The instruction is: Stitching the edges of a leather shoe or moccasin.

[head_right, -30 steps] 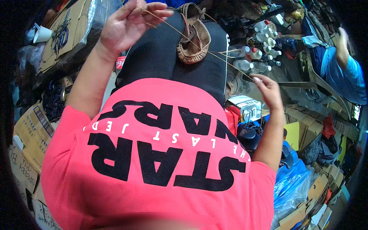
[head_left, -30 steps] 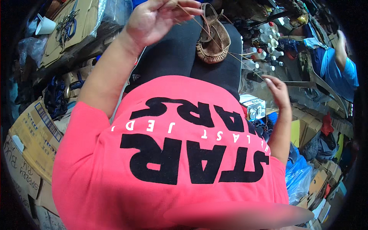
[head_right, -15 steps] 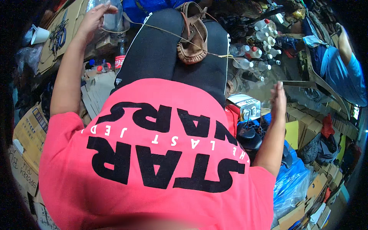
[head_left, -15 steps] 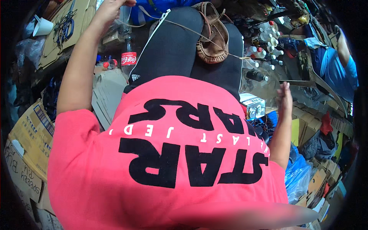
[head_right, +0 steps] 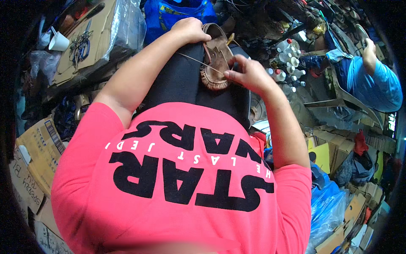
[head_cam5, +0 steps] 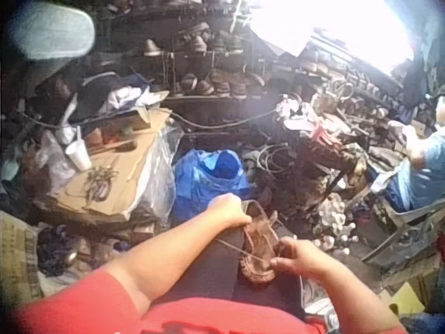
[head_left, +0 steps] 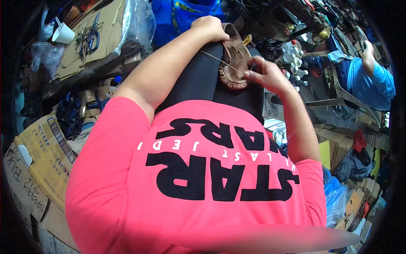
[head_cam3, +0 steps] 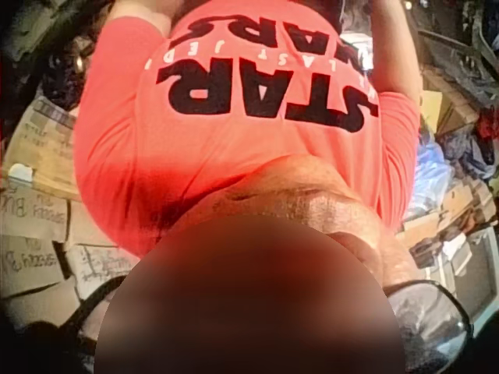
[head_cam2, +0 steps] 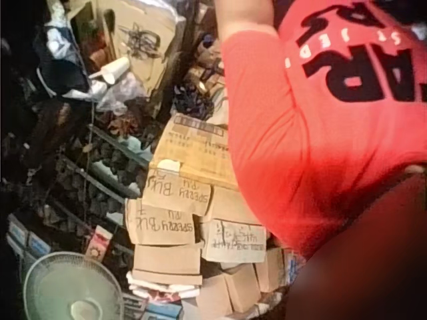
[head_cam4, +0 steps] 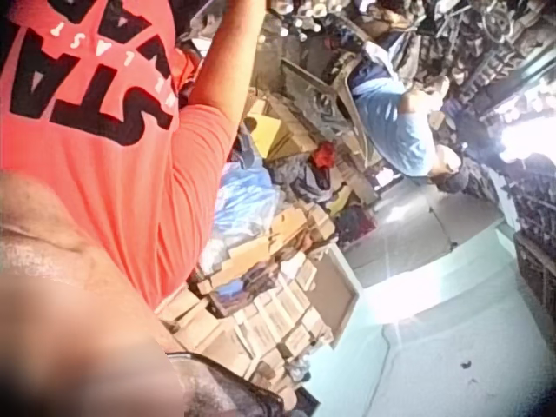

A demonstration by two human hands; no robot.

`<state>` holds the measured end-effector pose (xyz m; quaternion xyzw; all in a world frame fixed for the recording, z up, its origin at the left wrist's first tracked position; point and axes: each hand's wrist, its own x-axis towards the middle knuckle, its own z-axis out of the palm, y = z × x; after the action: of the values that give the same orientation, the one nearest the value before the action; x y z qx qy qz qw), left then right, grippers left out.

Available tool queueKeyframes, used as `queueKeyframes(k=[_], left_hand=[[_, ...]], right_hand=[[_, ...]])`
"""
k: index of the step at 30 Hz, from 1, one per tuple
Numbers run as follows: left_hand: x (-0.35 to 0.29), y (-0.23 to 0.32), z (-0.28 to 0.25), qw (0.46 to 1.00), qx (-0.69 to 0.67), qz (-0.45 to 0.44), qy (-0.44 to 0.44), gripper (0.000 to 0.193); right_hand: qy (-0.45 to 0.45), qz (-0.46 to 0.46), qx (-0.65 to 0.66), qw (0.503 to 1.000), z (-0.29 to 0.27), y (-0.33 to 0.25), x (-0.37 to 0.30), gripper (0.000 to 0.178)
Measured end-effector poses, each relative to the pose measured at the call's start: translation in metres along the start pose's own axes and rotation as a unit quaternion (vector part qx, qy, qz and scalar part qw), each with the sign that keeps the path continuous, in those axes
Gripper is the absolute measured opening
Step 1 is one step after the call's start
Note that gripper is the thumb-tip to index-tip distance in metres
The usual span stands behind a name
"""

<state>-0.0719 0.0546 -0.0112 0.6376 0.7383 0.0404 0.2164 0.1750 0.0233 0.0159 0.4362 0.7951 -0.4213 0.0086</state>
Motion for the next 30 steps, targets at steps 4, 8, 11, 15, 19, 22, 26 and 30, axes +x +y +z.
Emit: queueKeyframes(k=[4,8,11,15,19,22,26,30], left_hand=[[-0.011,-0.026,0.009,0.991,-0.047,0.026,0.125,0.048],[-0.024,-0.048,0.011,0.971,-0.102,0.061,0.209,0.046],[-0.026,-0.063,0.019,0.951,-0.114,0.066,0.279,0.044],[-0.012,-0.072,0.015,0.950,-0.073,0.104,0.283,0.037],[-0.002,-0.029,0.008,0.987,0.042,0.040,0.152,0.039],[0.002,-0.015,0.009,0.990,0.076,0.044,0.109,0.041],[0.011,-0.014,0.009,0.998,0.016,0.033,0.044,0.055],[0.016,-0.019,0.009,0.998,0.023,0.063,-0.017,0.059]], right_hand=[[0.029,-0.003,0.016,0.999,0.029,-0.002,-0.010,0.029],[0.097,-0.032,-0.065,0.993,0.043,-0.018,-0.015,0.031],[0.094,-0.012,-0.079,0.992,0.046,-0.015,-0.011,0.031],[0.027,0.015,0.260,0.965,0.043,0.012,-0.009,0.027],[0.037,0.047,0.288,0.956,0.047,0.032,-0.006,0.027],[0.074,0.060,0.245,0.965,0.047,0.028,-0.009,0.033],[0.070,0.091,0.261,0.958,0.035,0.020,-0.014,0.033],[0.058,0.045,0.309,0.948,0.039,0.035,-0.008,0.031]])
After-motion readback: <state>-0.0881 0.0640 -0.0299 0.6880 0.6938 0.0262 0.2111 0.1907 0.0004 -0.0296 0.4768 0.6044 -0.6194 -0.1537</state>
